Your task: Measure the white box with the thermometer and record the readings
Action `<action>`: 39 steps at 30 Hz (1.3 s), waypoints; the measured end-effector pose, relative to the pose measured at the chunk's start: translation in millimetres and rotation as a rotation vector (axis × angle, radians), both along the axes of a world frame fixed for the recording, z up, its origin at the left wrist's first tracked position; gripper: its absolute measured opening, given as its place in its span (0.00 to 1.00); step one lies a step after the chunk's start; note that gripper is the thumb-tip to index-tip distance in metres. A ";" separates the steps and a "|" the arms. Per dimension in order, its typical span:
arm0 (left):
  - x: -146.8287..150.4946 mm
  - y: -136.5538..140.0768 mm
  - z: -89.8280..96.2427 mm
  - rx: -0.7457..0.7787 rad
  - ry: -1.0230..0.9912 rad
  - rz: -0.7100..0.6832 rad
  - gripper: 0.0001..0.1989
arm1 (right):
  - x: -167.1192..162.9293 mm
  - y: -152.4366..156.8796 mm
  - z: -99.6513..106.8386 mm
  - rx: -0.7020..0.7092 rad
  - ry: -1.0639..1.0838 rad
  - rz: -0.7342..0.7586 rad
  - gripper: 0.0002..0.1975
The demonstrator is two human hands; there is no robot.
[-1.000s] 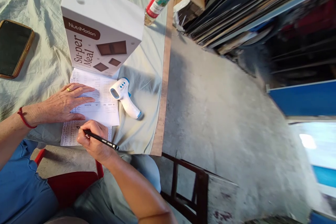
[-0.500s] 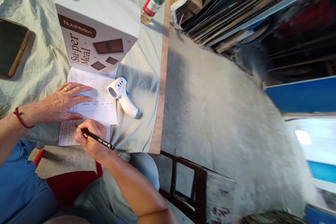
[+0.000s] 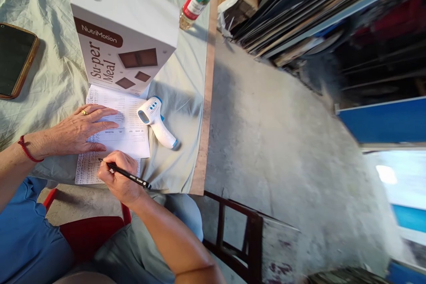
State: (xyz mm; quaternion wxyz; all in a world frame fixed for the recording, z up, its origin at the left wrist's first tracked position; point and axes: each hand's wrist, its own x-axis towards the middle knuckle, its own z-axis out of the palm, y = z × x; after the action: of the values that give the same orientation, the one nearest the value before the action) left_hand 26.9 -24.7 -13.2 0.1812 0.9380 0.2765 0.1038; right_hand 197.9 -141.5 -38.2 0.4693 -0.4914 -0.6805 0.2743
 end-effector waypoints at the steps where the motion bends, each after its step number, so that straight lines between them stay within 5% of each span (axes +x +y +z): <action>1: 0.1 -0.1 0.1 0.000 0.004 0.001 0.27 | 0.0 0.1 0.0 0.000 -0.004 -0.003 0.06; 16: 0.0 0.3 -0.1 0.016 0.011 -0.002 0.27 | 1.2 -1.4 -1.5 -0.033 0.016 0.017 0.05; 24: -4.5 2.5 -4.8 0.029 -0.042 -0.020 0.25 | 11.9 8.3 16.1 0.230 0.003 -0.165 0.05; 29: -9.3 -3.1 -5.3 0.017 -0.014 0.029 0.22 | 27.7 11.8 23.1 0.214 0.005 -0.392 0.10; 33: -12.2 -27.1 -4.6 -0.018 0.057 0.212 0.22 | 40.2 -19.9 7.9 0.140 0.016 -0.556 0.16; 39: -7.7 -77.3 -21.6 0.146 0.054 0.376 0.18 | 83.2 -65.2 -27.0 -0.005 -0.018 -0.601 0.23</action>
State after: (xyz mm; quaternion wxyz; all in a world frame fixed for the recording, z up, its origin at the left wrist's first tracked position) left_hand 19.1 -102.0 -34.8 0.0827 0.8830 0.4432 0.1303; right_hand 281.2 -206.7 -65.2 0.5221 -0.6746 -0.5079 0.1203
